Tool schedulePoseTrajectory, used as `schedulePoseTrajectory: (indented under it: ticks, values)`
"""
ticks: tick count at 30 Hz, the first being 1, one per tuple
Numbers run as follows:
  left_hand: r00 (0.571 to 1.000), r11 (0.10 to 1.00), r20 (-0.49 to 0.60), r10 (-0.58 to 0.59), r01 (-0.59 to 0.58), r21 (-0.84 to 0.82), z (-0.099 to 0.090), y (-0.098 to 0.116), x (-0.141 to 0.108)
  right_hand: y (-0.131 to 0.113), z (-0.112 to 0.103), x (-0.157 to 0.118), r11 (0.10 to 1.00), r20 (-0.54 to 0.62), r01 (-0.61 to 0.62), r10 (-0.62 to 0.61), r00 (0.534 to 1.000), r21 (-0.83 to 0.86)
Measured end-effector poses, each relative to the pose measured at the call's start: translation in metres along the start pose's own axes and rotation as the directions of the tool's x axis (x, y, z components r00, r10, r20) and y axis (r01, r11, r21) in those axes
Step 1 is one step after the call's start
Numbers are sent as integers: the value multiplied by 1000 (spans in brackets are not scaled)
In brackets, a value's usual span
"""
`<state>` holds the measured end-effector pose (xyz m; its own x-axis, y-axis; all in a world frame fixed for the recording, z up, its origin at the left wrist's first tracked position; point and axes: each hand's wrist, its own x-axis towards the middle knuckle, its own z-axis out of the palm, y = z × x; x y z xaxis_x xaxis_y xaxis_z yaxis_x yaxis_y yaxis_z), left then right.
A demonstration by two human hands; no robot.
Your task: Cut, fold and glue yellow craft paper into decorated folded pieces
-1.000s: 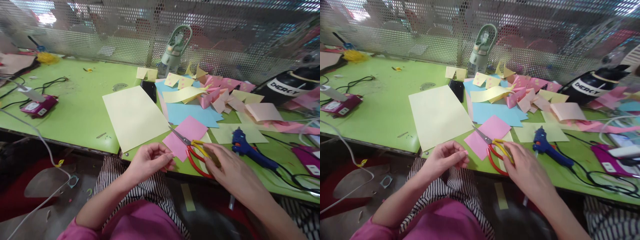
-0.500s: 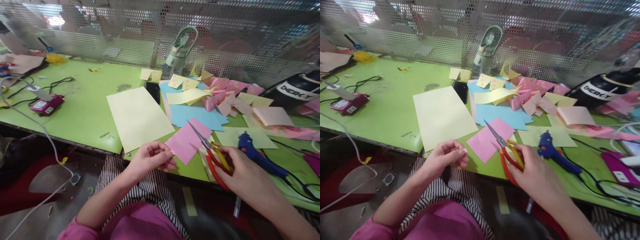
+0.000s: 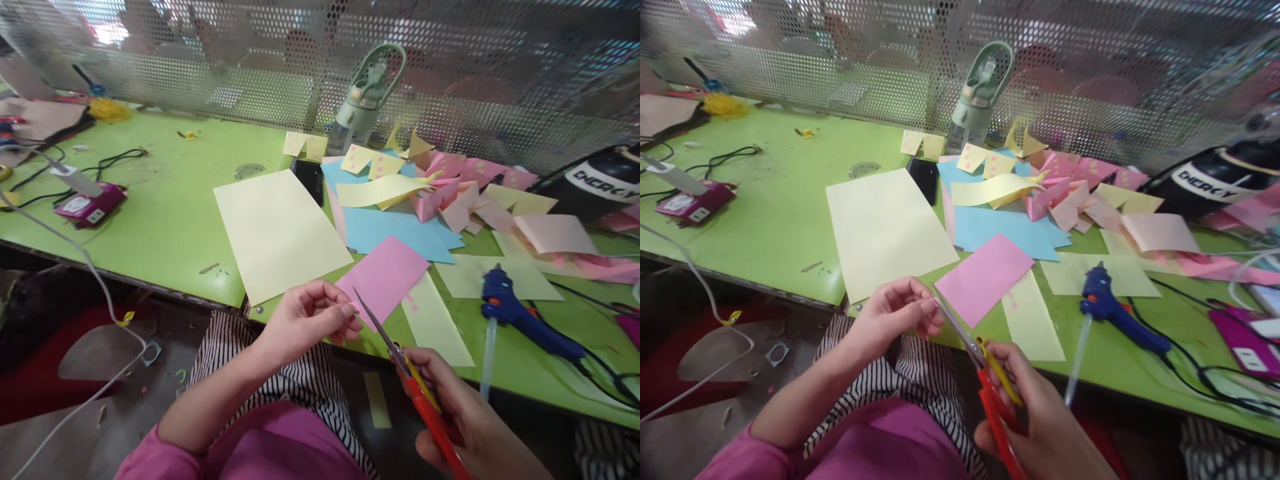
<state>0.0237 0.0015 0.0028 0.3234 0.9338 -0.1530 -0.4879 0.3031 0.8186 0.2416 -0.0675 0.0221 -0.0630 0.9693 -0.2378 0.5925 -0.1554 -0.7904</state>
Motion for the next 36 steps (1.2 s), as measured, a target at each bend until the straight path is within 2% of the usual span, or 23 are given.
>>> schedulePoseTrajectory:
  ticks: [3,7,10,14,23,29,32,34,36]
  values:
    - [1000,999,-16,25,-25,-25,5,0,-2,-9,4,-4,993,13,-112,111,994,33]
    - [1000,997,-8,26,-26,-71,7,-1,-4,-9,3,-6,992,21,-127,127,992,9]
    - [1000,997,5,26,-25,-79,6,-1,-3,-2,-2,-5,991,98,-135,136,986,-20]
    - [999,996,19,43,-41,-82,5,-2,-3,-3,-7,-2,995,173,-71,82,981,-72]
    - [994,985,45,104,-97,-145,9,-9,-5,-19,9,-9,996,-65,-89,87,994,-27]
    - [993,987,41,114,-108,-116,10,-10,-5,-5,4,-3,995,-10,-38,37,999,-95]
    - [998,995,19,59,-57,-81,9,-9,-6,0,4,0,997,-36,-76,76,996,10]
    - [999,999,34,-22,24,-45,8,-7,-7,-2,5,2,990,-135,-84,98,986,111]
    - [983,989,108,-146,146,13,8,-4,-7,-9,7,7,983,-220,-50,88,971,175]
